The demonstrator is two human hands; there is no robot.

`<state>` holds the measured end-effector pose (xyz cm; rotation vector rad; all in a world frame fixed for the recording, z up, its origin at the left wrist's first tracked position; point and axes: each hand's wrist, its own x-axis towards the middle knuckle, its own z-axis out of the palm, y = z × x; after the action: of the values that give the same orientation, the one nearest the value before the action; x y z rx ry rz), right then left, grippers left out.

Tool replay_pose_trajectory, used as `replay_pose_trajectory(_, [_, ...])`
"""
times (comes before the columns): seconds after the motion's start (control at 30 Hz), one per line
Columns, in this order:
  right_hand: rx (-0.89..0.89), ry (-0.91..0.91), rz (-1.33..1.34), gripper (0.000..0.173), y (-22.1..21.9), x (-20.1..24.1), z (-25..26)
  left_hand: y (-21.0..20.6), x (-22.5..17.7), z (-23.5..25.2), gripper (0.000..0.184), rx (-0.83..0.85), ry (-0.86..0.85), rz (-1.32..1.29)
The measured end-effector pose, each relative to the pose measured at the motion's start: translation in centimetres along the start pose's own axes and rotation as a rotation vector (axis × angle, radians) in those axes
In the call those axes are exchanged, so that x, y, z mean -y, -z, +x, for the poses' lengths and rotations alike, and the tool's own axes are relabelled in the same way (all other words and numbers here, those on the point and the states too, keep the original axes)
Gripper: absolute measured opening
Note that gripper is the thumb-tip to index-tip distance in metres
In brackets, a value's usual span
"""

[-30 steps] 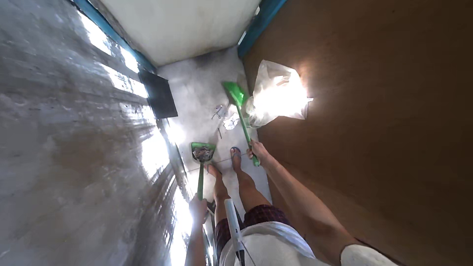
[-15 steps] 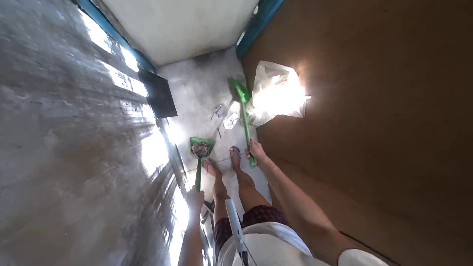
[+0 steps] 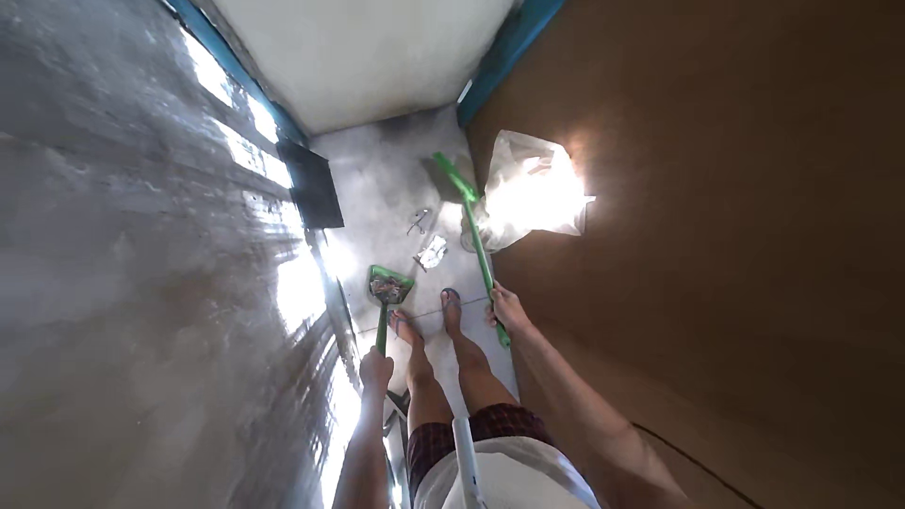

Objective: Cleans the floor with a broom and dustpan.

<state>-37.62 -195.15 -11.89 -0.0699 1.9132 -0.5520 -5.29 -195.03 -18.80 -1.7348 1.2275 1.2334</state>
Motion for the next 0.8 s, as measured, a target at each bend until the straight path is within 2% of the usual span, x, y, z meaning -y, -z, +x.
replay_pose_trajectory(0.13, [-0.001, -0.070, -0.077, 0.042, -1.9, -0.6, 4.0, 0.7, -0.9, -0.2, 0.045, 0.029, -0.006, 0.009])
replay_pose_trajectory(0.2, [0.070, -0.108, -0.143, 0.038, -2.9, -1.9, 3.0, 0.6, -1.2, -0.1, 0.044, 0.023, -0.018, -0.001])
replay_pose_trajectory(0.3, [0.158, -0.146, -0.280, 0.044, -3.0, -4.3, 0.6, 0.3, -1.7, 0.8, 0.043, 0.008, -0.032, -0.004])
replay_pose_trajectory(0.43, [0.272, -0.184, -0.189, 0.047, 1.2, -3.8, -3.9, 0.5, -2.3, 1.7, 0.043, 0.015, -0.044, 0.007])
replay_pose_trajectory(0.57, [0.243, -0.182, -0.196, 0.048, 4.4, -2.2, -6.4, 1.3, -3.4, 1.8, 0.043, 0.021, -0.031, 0.024])
replay_pose_trajectory(0.7, [0.131, -0.056, -0.336, 0.050, 1.3, -2.2, -4.3, 2.3, -4.2, 1.5, 0.043, 0.008, -0.020, 0.035])
replay_pose_trajectory(0.8, [0.101, -0.055, -0.405, 0.049, -2.1, -3.0, -1.0, 2.4, -4.5, 1.2, 0.045, 0.008, -0.012, 0.039])
